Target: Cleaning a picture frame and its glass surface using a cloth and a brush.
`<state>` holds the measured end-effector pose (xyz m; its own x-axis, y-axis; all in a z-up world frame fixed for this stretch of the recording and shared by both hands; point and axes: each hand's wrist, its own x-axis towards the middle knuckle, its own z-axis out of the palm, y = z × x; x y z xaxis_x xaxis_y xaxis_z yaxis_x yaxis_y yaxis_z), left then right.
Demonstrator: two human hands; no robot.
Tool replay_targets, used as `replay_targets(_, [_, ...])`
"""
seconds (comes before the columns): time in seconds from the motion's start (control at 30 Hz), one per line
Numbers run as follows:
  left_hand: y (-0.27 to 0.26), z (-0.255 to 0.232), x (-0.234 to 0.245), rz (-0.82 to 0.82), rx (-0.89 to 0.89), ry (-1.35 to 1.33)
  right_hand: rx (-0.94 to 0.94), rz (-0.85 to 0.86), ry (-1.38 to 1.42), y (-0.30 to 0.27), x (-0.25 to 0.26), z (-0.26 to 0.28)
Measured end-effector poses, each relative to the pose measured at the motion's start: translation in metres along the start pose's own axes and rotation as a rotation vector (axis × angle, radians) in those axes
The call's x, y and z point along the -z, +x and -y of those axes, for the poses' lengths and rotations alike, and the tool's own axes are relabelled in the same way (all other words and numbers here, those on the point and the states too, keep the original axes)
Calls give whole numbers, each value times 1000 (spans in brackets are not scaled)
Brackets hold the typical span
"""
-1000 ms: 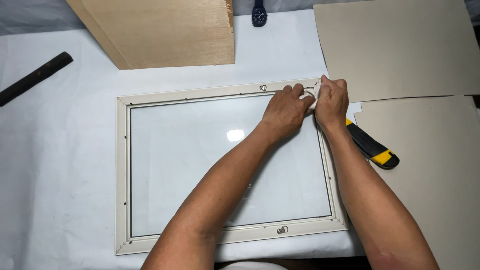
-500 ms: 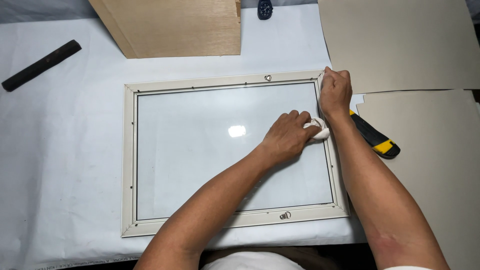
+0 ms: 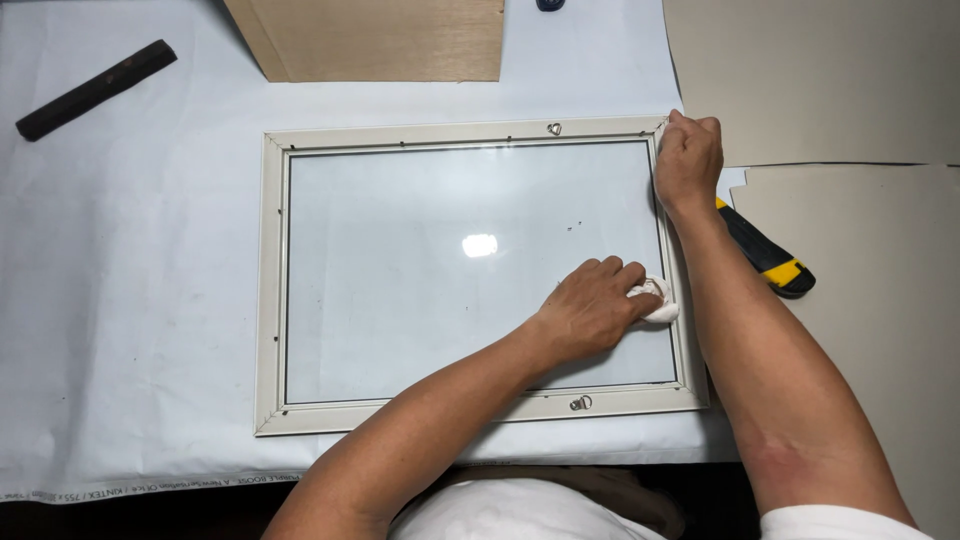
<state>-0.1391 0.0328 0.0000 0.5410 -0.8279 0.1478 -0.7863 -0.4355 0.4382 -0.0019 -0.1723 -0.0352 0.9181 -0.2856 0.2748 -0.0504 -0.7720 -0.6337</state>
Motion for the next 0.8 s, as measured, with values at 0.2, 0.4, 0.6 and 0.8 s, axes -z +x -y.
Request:
replay_targets(0.2, [-12, -22, -8, -15, -96, -25, 22, 15, -1, -4, 4, 6])
replay_targets(0.4, [0, -34, 31, 294, -140, -100, -4, 40, -103, -7, 12, 31])
replay_targets(0.6, [-3, -28, 43, 429, -244, -78, 37, 27, -104, -8, 12, 32])
replay_targets(0.8, [-48, -9, 51, 314, -240, -123, 66, 34, -114, -9, 14, 34])
